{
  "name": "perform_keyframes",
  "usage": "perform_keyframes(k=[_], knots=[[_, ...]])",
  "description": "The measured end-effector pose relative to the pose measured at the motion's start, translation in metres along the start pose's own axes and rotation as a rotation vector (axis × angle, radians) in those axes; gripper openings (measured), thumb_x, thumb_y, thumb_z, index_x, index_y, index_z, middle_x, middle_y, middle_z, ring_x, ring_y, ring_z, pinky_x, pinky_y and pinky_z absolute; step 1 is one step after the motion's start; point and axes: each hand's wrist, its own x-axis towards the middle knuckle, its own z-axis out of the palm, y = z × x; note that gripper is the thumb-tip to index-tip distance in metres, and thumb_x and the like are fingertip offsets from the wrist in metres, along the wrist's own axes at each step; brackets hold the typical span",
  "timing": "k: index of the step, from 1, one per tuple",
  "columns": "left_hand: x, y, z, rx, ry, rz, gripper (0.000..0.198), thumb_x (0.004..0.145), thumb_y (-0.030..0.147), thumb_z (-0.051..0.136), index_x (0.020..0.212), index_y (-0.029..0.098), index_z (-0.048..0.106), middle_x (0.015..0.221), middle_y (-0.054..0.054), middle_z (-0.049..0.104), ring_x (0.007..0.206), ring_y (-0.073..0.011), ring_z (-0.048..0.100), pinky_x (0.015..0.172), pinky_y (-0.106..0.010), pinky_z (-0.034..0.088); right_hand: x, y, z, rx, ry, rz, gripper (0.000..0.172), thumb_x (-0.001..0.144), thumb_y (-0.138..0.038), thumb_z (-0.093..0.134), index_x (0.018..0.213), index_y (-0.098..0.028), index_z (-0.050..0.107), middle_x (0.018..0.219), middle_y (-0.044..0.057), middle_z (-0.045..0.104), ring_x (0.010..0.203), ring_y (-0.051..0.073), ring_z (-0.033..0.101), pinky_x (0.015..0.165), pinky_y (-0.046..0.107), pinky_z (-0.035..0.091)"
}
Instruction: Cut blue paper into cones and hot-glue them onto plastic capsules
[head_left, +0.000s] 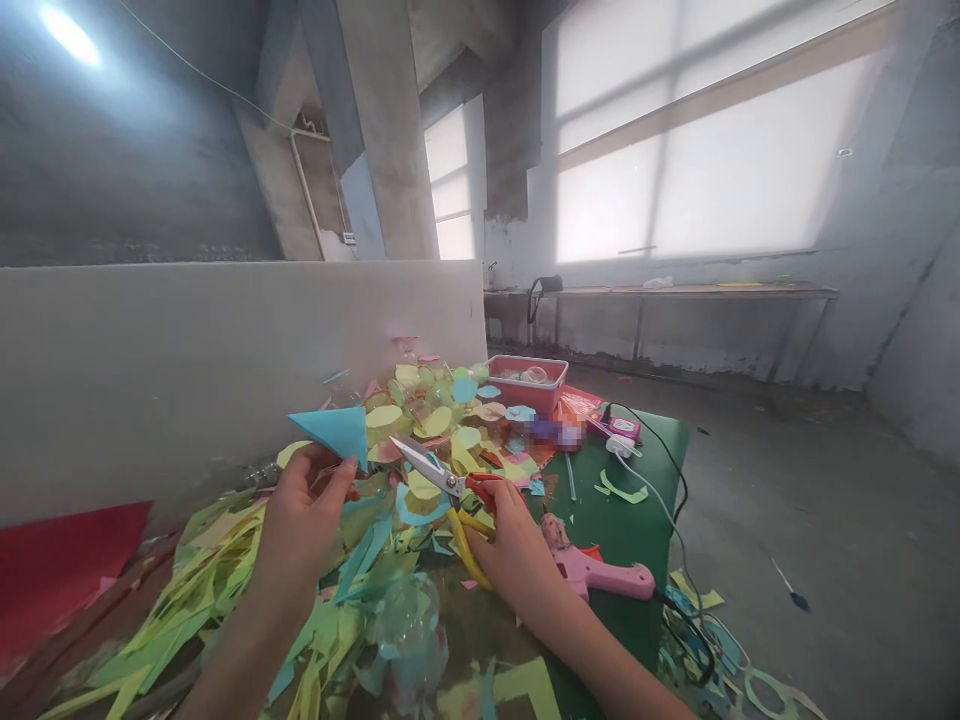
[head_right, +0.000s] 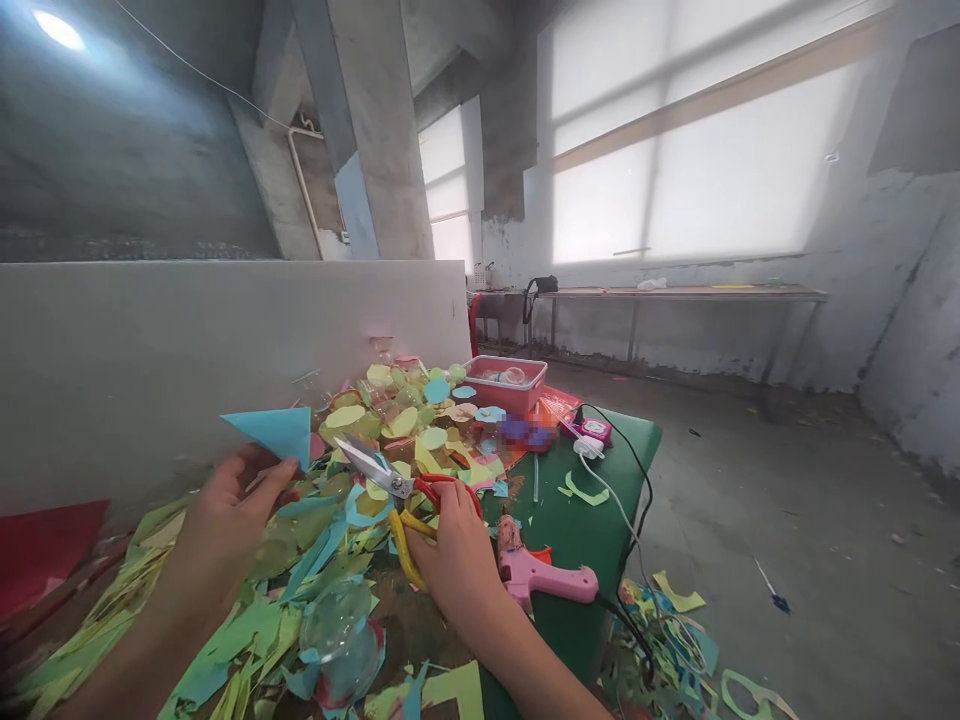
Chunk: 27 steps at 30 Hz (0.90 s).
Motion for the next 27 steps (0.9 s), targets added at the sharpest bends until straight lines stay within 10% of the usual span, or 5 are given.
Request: perform_keyframes(k=[27], knots=[[-0.022,0.013,0.020,0.077,-0.077,0.003,0.038,0.067,0.055,0.066,0.091,0.026,0.064,0.081,-0.001,0.067,0.075,-0.0209,0.063,0.071,-0.030,0.047,-0.007,-0.022,-0.019,0.446,-0.498,0.156,0.032,0.086,-0.050,0.058,0.097,-0.022,0.045,0.082,-0.004,0.044,0.072,0.013,0.043,0.068,0.026,0.039]])
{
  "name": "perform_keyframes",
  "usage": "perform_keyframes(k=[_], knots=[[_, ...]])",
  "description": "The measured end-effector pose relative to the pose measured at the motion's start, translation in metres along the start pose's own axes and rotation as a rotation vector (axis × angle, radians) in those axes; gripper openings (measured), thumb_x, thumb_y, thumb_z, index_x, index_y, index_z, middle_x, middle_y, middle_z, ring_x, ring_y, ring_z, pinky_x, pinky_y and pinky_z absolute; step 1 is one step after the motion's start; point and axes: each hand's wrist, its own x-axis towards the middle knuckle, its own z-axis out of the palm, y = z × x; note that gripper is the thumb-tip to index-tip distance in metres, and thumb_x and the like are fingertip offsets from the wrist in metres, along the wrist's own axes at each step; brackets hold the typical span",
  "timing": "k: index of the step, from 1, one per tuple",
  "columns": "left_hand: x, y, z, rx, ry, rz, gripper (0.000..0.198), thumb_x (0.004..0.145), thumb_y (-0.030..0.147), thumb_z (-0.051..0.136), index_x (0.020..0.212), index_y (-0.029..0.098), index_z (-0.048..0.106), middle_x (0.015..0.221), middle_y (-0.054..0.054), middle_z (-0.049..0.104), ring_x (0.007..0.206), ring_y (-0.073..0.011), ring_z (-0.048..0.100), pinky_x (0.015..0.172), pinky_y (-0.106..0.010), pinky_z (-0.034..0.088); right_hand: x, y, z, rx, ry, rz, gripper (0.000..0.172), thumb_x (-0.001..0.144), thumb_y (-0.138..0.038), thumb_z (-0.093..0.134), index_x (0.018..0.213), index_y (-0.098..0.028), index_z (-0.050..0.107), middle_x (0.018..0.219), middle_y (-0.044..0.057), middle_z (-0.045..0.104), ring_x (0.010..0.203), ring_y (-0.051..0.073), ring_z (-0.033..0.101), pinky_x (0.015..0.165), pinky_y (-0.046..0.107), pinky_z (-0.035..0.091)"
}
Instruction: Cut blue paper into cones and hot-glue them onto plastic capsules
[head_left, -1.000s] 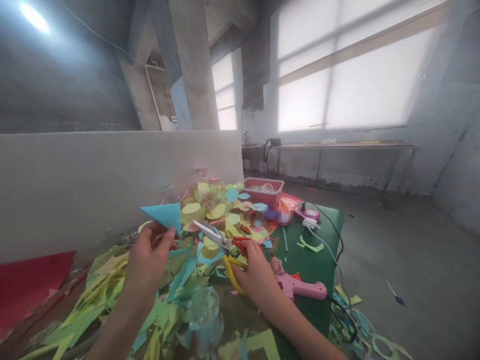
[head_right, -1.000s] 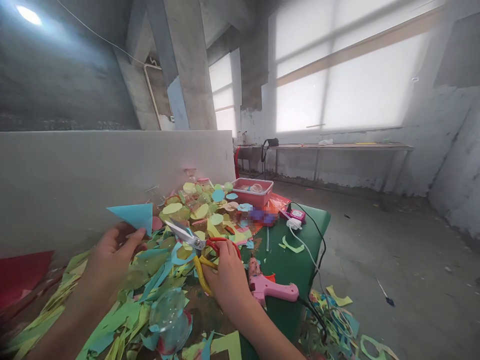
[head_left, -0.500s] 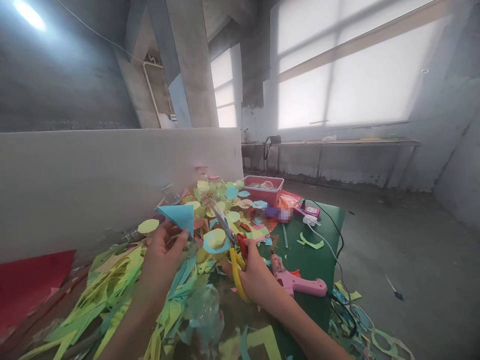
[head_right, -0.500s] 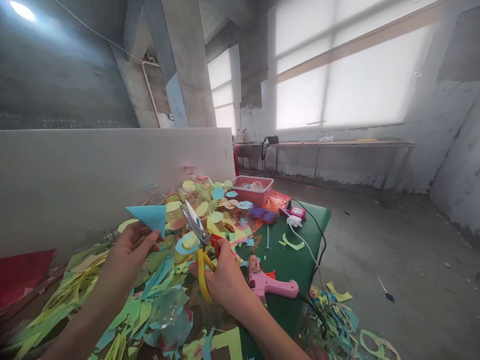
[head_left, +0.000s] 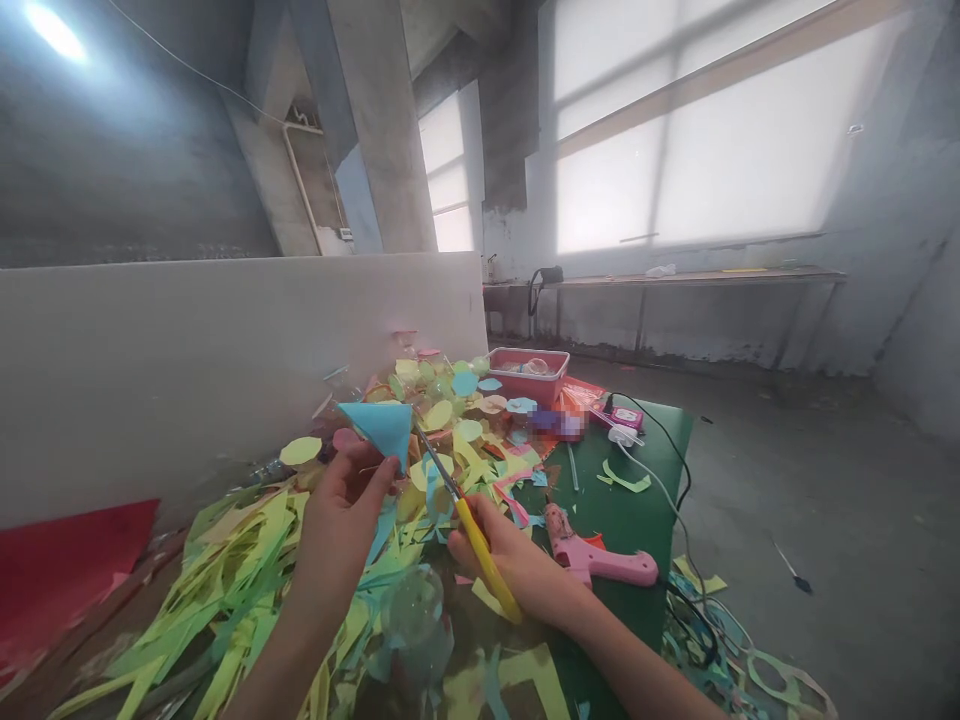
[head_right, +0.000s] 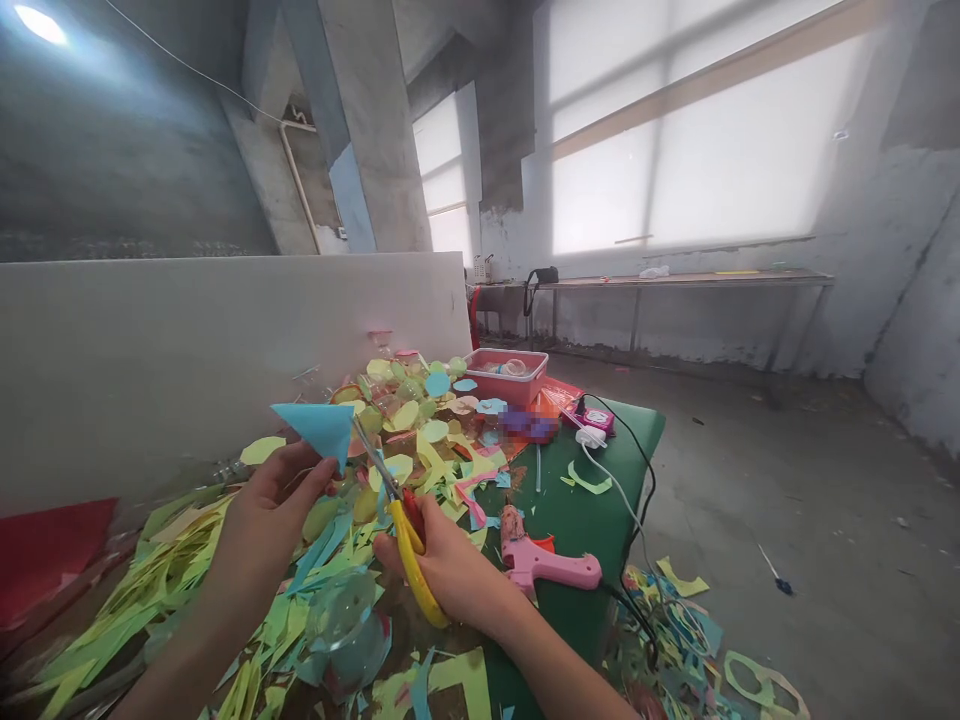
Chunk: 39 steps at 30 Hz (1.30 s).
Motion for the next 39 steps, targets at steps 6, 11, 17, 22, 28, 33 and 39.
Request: perform_keyframes(k=[6,11,17,22,28,33,39], knots=[[0.001,-0.005,0.003,-0.052,-0.005,0.020,0.038,0.067,0.053,0.068,0.092,0.024,0.063,0.088,-0.001,0.069,0.075,-0.0186,0.062,0.073,-0.030,0.046,-0.002,-0.001,0.001,-0.016,-0.057,0.035,0.034,0.085,-0.054,0.056,0.096,-0.022,0.048,0.082,-0.004,0.047,0.070,0.013,0.045,0.068,0.025,0.039],[0.001,-0.007,0.008,-0.131,0.000,0.009,0.035,0.065,0.048,0.073,0.087,0.024,0.061,0.078,0.002,0.066,0.072,-0.0170,0.062,0.072,-0.029,0.048,-0.002,0.002,0.001,-0.020,-0.077,0.058,0.036,0.085,-0.055,0.056,0.099,-0.023,0.050,0.082,-0.005,0.046,0.070,0.013,0.045,0.067,0.025,0.039],[-0.001,-0.009,0.010,-0.147,-0.010,0.035,0.034,0.063,0.048,0.073,0.080,0.022,0.059,0.071,0.001,0.065,0.068,-0.0181,0.063,0.068,-0.030,0.050,0.000,0.004,0.001,-0.041,-0.057,0.051,0.035,0.084,-0.055,0.057,0.091,-0.022,0.050,0.079,-0.005,0.047,0.070,0.013,0.044,0.064,0.024,0.038],[-0.001,-0.006,0.009,-0.144,0.005,0.034,0.032,0.063,0.047,0.072,0.079,0.022,0.059,0.067,0.003,0.064,0.069,-0.0173,0.062,0.070,-0.028,0.049,-0.002,0.000,0.000,-0.043,-0.077,0.068,0.037,0.084,-0.057,0.057,0.093,-0.022,0.050,0.078,-0.005,0.045,0.067,0.012,0.041,0.061,0.023,0.035],[-0.001,-0.001,0.008,-0.108,-0.003,0.014,0.034,0.062,0.049,0.072,0.078,0.023,0.059,0.069,0.001,0.065,0.072,-0.0198,0.064,0.070,-0.030,0.050,-0.004,-0.002,-0.001,-0.045,-0.071,0.068,0.036,0.084,-0.057,0.056,0.093,-0.022,0.052,0.078,-0.005,0.047,0.066,0.013,0.042,0.059,0.023,0.034],[0.001,0.000,0.005,-0.042,-0.008,0.048,0.035,0.061,0.053,0.072,0.073,0.023,0.060,0.064,0.000,0.065,0.068,-0.0211,0.064,0.068,-0.031,0.050,0.000,0.003,-0.001,-0.015,-0.034,0.058,0.034,0.081,-0.055,0.059,0.084,-0.022,0.052,0.075,-0.004,0.049,0.064,0.012,0.043,0.055,0.022,0.033],[0.002,0.005,0.002,-0.049,-0.020,-0.004,0.042,0.054,0.057,0.075,0.072,0.022,0.061,0.060,0.002,0.063,0.065,-0.0185,0.061,0.067,-0.029,0.048,0.005,0.012,0.000,0.059,-0.036,0.016,0.032,0.079,-0.049,0.064,0.075,-0.021,0.050,0.066,-0.006,0.045,0.058,0.011,0.041,0.053,0.021,0.031]])
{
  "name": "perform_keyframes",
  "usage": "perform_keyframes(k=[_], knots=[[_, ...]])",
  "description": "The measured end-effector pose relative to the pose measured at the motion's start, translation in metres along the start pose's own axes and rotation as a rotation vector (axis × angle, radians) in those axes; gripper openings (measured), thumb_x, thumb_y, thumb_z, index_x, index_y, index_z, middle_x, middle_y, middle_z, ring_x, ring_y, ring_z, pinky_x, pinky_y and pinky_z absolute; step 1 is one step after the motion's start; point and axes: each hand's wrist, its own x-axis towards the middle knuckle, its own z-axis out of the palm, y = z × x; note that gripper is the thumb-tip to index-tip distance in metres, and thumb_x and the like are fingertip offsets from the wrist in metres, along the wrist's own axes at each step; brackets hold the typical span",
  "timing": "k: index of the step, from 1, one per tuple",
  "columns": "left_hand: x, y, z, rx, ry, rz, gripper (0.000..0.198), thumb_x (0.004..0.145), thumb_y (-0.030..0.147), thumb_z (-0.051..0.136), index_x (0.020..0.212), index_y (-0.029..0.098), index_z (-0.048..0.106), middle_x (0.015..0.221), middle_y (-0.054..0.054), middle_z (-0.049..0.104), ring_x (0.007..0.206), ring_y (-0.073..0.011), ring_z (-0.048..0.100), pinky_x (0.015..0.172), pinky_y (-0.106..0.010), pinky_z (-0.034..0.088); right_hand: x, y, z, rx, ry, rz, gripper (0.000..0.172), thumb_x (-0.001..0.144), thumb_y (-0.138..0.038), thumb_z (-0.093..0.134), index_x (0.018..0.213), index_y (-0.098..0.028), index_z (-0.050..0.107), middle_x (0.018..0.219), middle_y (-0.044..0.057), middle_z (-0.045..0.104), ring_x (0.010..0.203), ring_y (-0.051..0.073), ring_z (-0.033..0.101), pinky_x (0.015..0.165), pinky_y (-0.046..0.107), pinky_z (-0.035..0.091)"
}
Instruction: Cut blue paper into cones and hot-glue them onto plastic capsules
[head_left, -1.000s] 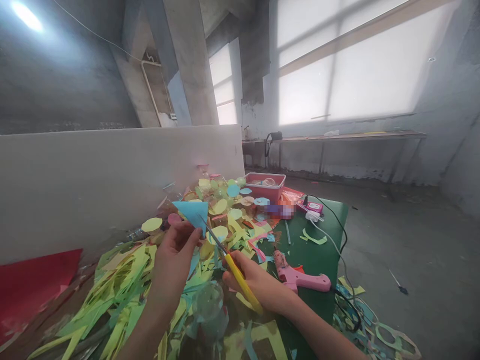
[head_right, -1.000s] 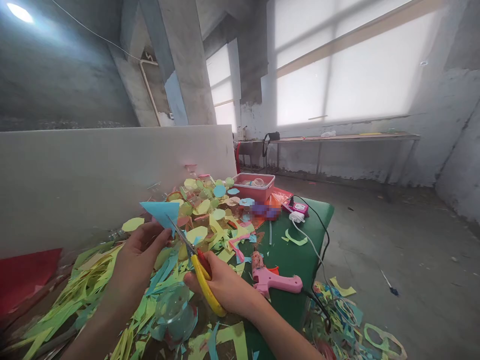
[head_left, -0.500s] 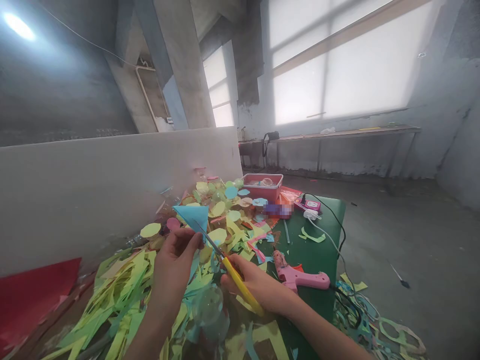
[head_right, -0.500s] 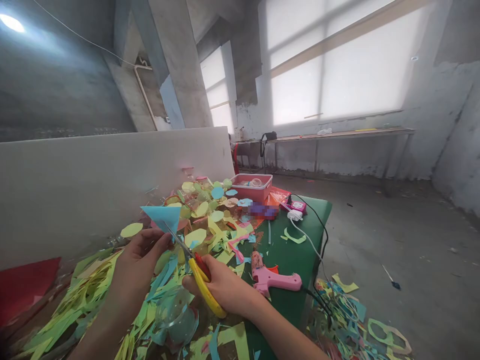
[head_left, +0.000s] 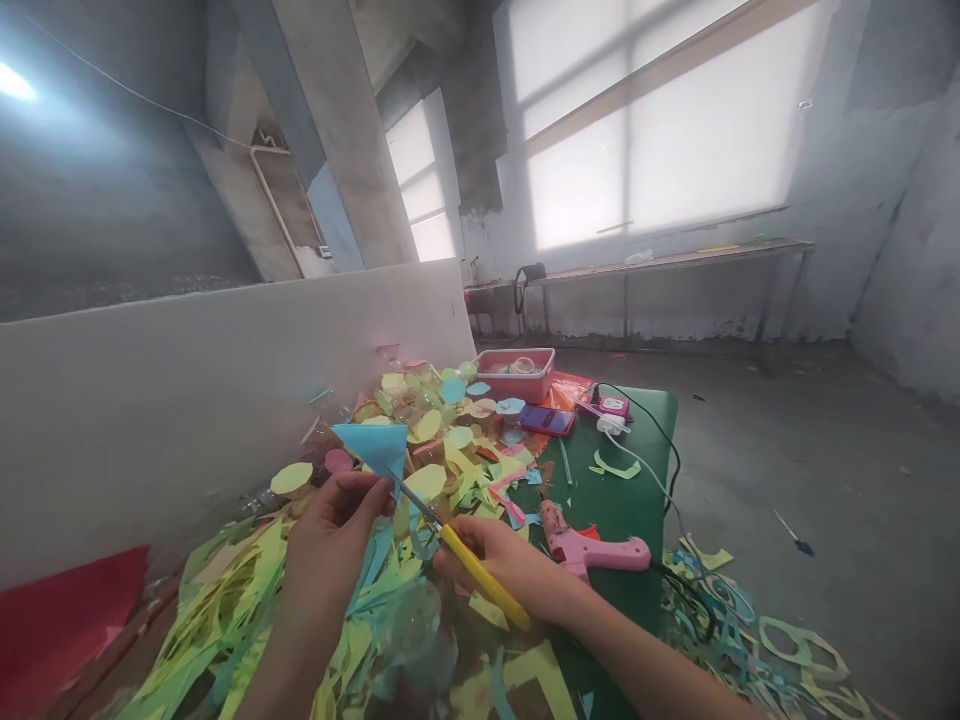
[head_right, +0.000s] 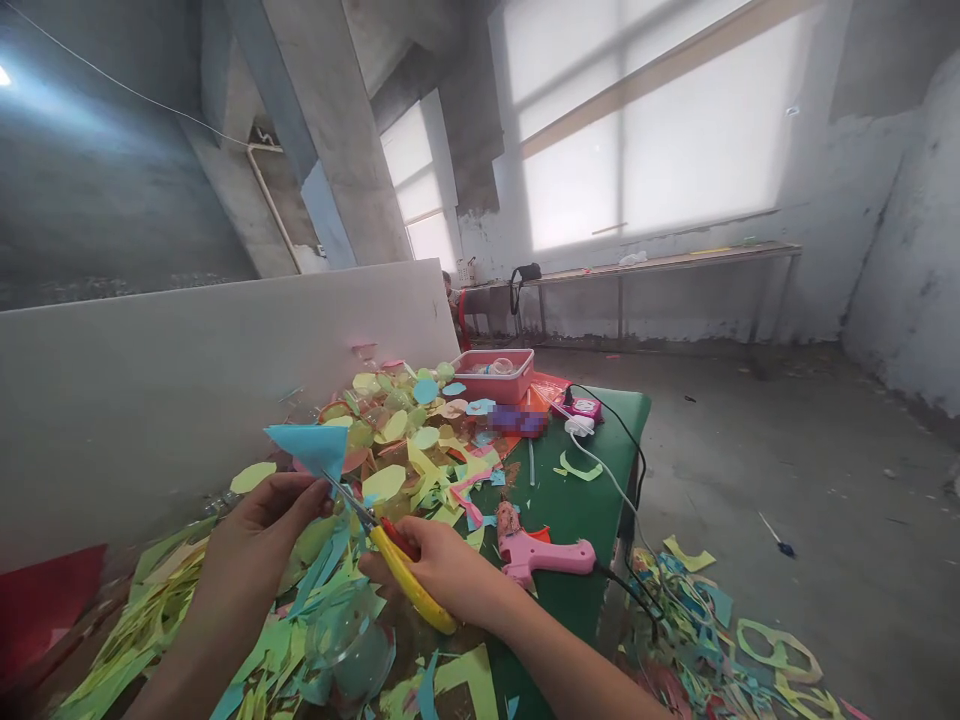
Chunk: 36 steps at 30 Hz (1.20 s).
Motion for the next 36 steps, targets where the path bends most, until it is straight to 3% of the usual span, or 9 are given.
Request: perform_keyframes(k=[9,16,23,29,36], knots=[[-0.001,0.001,0.000,0.018,-0.073,-0.026,0.043,0.053,0.058,0.077,0.070,0.021,0.062,0.059,0.002,0.063,0.065,-0.0174,0.058,0.064,-0.026,0.045,-0.009,-0.014,-0.001,-0.098,-0.027,-0.001,0.036,0.084,-0.056,0.056,0.091,-0.021,0.050,0.078,-0.004,0.048,0.066,0.012,0.042,0.058,0.022,0.035],[-0.003,0.003,-0.001,0.066,-0.112,-0.019,0.038,0.058,0.057,0.074,0.069,0.022,0.062,0.060,0.000,0.064,0.066,-0.0197,0.060,0.064,-0.027,0.046,-0.001,-0.007,0.002,-0.067,-0.008,0.012,0.035,0.083,-0.053,0.059,0.077,-0.021,0.046,0.068,-0.005,0.045,0.059,0.010,0.041,0.053,0.022,0.031],[-0.003,-0.003,0.003,0.048,-0.138,0.011,0.039,0.058,0.057,0.072,0.069,0.021,0.060,0.056,0.002,0.061,0.059,-0.0168,0.054,0.054,-0.024,0.040,-0.006,-0.009,-0.001,-0.085,-0.036,-0.028,0.035,0.086,-0.054,0.055,0.093,-0.021,0.047,0.079,-0.004,0.050,0.069,0.012,0.045,0.059,0.022,0.036],[-0.008,-0.003,0.007,0.086,-0.135,0.005,0.038,0.063,0.058,0.067,0.070,0.022,0.058,0.059,0.002,0.060,0.054,-0.0149,0.052,0.046,-0.022,0.033,0.000,-0.005,0.002,-0.091,0.026,0.027,0.040,0.084,-0.059,0.054,0.080,-0.020,0.047,0.071,-0.004,0.049,0.063,0.012,0.045,0.055,0.022,0.034],[-0.006,-0.004,0.006,0.078,-0.164,0.040,0.042,0.066,0.062,0.064,0.063,0.021,0.056,0.060,0.002,0.058,0.062,-0.0155,0.054,0.055,-0.023,0.041,-0.004,-0.008,0.001,-0.112,0.006,0.005,0.039,0.085,-0.059,0.052,0.082,-0.020,0.048,0.071,-0.004,0.048,0.063,0.011,0.043,0.056,0.023,0.035]])
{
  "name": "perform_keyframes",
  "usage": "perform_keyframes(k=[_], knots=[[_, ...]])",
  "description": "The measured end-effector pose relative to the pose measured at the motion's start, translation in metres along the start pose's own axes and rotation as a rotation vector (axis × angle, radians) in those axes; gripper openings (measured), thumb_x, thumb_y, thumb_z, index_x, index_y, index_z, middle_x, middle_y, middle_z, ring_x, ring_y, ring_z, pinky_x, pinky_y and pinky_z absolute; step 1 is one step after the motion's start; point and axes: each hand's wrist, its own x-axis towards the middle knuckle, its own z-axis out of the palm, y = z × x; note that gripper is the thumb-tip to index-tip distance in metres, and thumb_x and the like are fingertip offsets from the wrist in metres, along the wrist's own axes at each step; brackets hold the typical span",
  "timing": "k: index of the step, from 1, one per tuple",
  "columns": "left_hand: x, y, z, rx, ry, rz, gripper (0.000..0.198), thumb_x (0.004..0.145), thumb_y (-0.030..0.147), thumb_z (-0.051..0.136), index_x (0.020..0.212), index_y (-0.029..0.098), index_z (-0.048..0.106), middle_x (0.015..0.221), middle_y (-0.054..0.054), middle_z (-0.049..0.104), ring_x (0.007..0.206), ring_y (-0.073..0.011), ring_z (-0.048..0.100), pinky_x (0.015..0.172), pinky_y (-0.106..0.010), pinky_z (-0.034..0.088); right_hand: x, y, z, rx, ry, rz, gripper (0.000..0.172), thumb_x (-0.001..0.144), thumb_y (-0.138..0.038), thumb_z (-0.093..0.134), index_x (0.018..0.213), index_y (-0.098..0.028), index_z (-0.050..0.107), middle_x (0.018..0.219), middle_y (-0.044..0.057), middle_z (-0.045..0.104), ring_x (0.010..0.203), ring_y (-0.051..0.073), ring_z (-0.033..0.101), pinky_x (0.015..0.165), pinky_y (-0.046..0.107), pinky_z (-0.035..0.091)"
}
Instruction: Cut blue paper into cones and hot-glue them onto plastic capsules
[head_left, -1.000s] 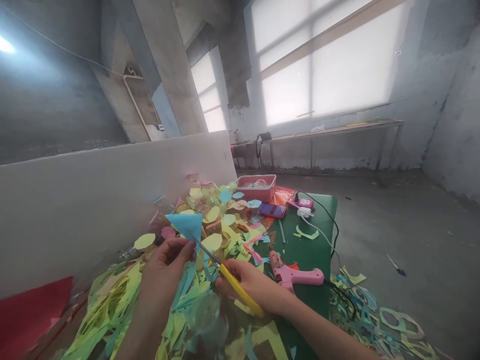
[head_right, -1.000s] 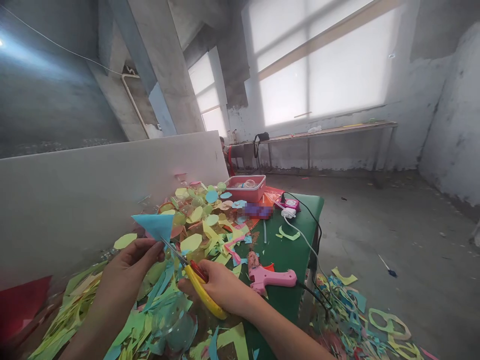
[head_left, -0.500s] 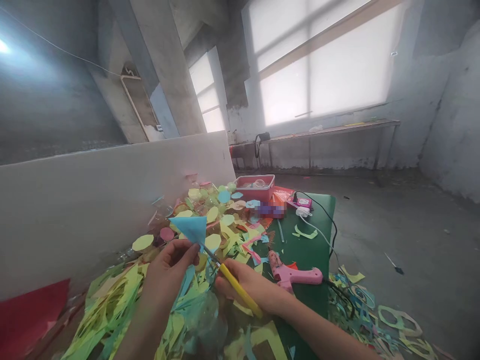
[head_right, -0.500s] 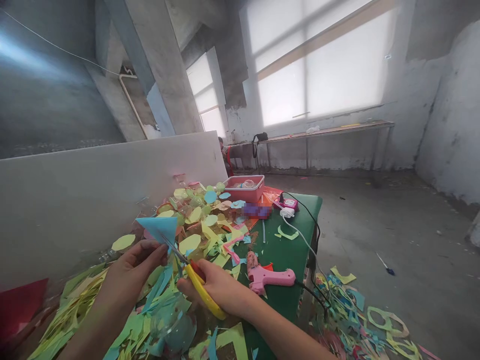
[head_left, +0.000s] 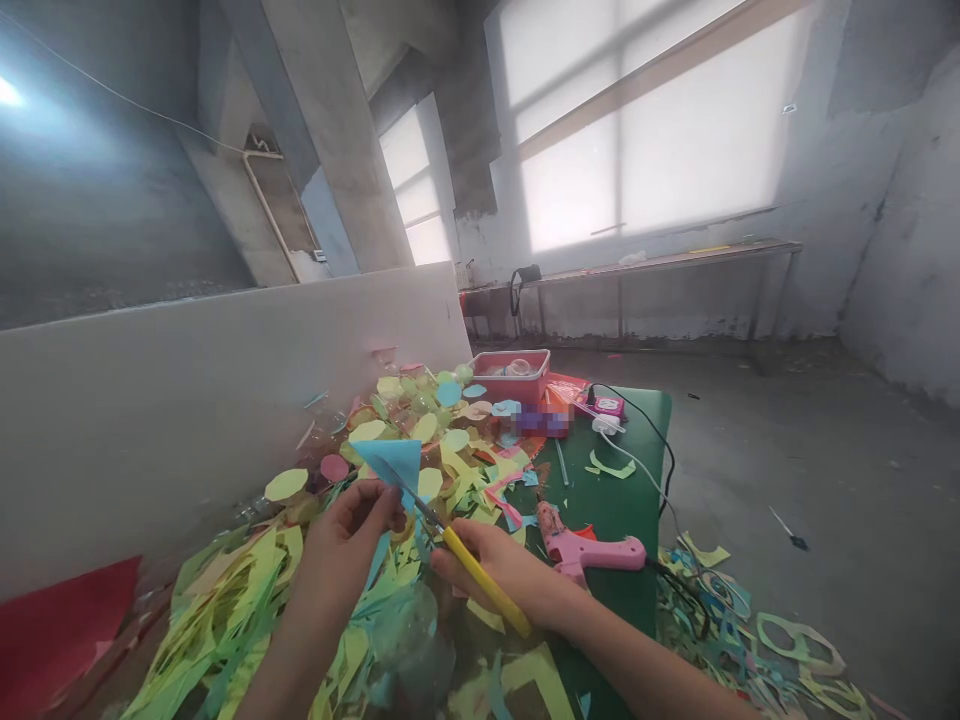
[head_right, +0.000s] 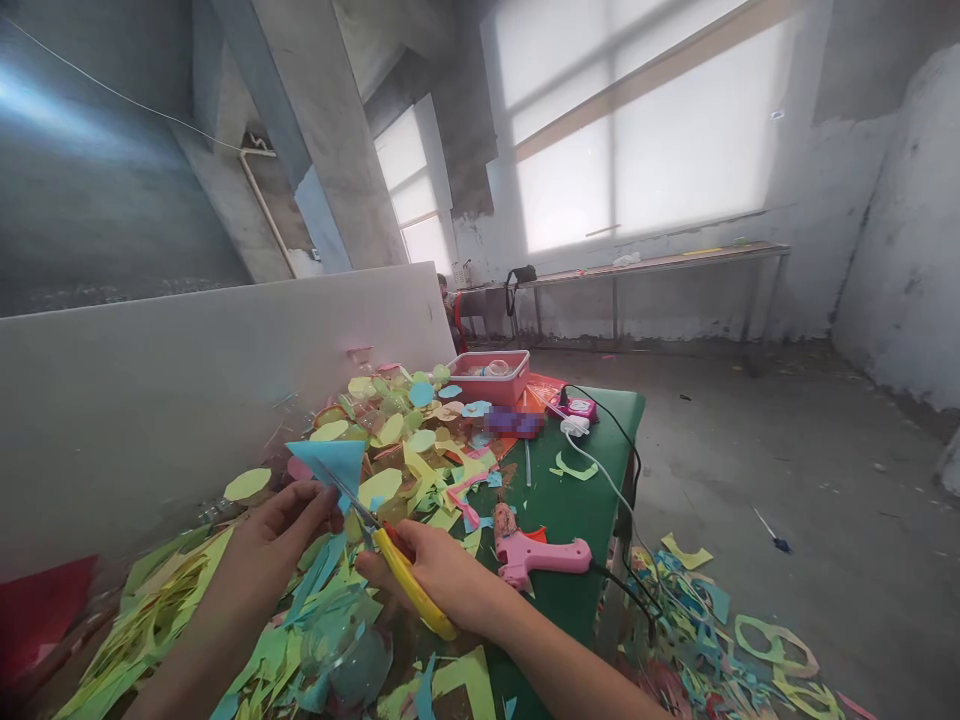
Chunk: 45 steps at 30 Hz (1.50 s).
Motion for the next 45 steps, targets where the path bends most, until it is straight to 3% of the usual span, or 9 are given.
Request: perform_keyframes(k=[3,6,10,14,17,21,26,31,45], knots=[[-0.001,0.001,-0.001,0.008,-0.030,-0.015,0.041,0.068,0.061,0.063,0.064,0.020,0.058,0.060,0.003,0.058,0.056,-0.0132,0.051,0.047,-0.020,0.036,-0.001,0.000,-0.001,-0.043,-0.003,-0.044,0.038,0.086,-0.059,0.051,0.090,-0.021,0.047,0.078,-0.003,0.051,0.068,0.012,0.046,0.058,0.023,0.036],[-0.002,0.003,-0.002,0.022,-0.059,-0.018,0.039,0.070,0.059,0.062,0.065,0.020,0.058,0.059,0.003,0.057,0.051,-0.0114,0.046,0.043,-0.019,0.030,0.002,0.003,0.000,-0.060,0.002,-0.035,0.041,0.086,-0.062,0.048,0.085,-0.021,0.046,0.075,-0.003,0.052,0.065,0.013,0.046,0.056,0.023,0.035],[-0.001,0.002,-0.003,0.021,-0.054,-0.009,0.038,0.070,0.058,0.063,0.062,0.020,0.057,0.059,0.002,0.057,0.056,-0.0131,0.049,0.046,-0.020,0.034,0.003,0.004,0.001,-0.022,0.002,-0.010,0.043,0.086,-0.063,0.048,0.077,-0.020,0.045,0.067,-0.004,0.046,0.059,0.011,0.044,0.054,0.022,0.034],[0.001,-0.001,-0.004,0.024,-0.087,0.018,0.039,0.070,0.058,0.063,0.062,0.021,0.059,0.057,0.002,0.056,0.058,-0.0144,0.052,0.051,-0.022,0.039,-0.001,-0.001,0.000,-0.049,-0.002,-0.017,0.038,0.086,-0.058,0.052,0.084,-0.021,0.047,0.074,-0.004,0.048,0.066,0.012,0.046,0.058,0.023,0.036],[0.005,-0.003,-0.005,0.056,-0.151,0.048,0.041,0.070,0.060,0.062,0.060,0.020,0.058,0.055,0.002,0.056,0.053,-0.0133,0.049,0.048,-0.022,0.037,-0.001,-0.001,0.001,-0.038,0.000,-0.019,0.037,0.086,-0.057,0.053,0.087,-0.021,0.046,0.076,-0.004,0.049,0.066,0.012,0.045,0.058,0.023,0.036],[0.009,-0.009,-0.007,0.081,-0.190,0.055,0.042,0.071,0.060,0.061,0.060,0.020,0.057,0.055,0.002,0.057,0.051,-0.0133,0.048,0.045,-0.021,0.035,0.003,0.004,0.004,-0.016,0.006,0.006,0.040,0.088,-0.059,0.047,0.078,-0.020,0.045,0.067,-0.004,0.045,0.060,0.011,0.043,0.054,0.022,0.034],[0.011,-0.016,-0.006,0.024,-0.203,0.069,0.041,0.074,0.059,0.060,0.063,0.020,0.056,0.058,0.002,0.055,0.059,-0.0147,0.052,0.057,-0.023,0.043,0.005,0.006,0.005,-0.006,0.037,-0.011,0.044,0.087,-0.061,0.047,0.071,-0.020,0.043,0.063,-0.006,0.038,0.058,0.010,0.039,0.053,0.021,0.034],[0.011,-0.016,-0.004,-0.017,-0.239,0.042,0.039,0.074,0.057,0.063,0.064,0.020,0.058,0.061,0.001,0.056,0.061,-0.0156,0.053,0.061,-0.025,0.045,0.002,0.003,0.003,-0.050,0.018,-0.022,0.039,0.088,-0.058,0.047,0.082,-0.020,0.046,0.072,-0.003,0.049,0.064,0.012,0.044,0.057,0.023,0.036],[0.008,-0.010,-0.002,0.062,-0.082,0.032,0.042,0.070,0.062,0.062,0.062,0.022,0.054,0.054,0.003,0.056,0.057,-0.0162,0.053,0.057,-0.025,0.041,0.002,0.001,0.002,-0.091,0.020,-0.004,0.045,0.089,-0.061,0.043,0.072,-0.020,0.045,0.064,-0.003,0.048,0.058,0.012,0.044,0.056,0.023,0.035]])
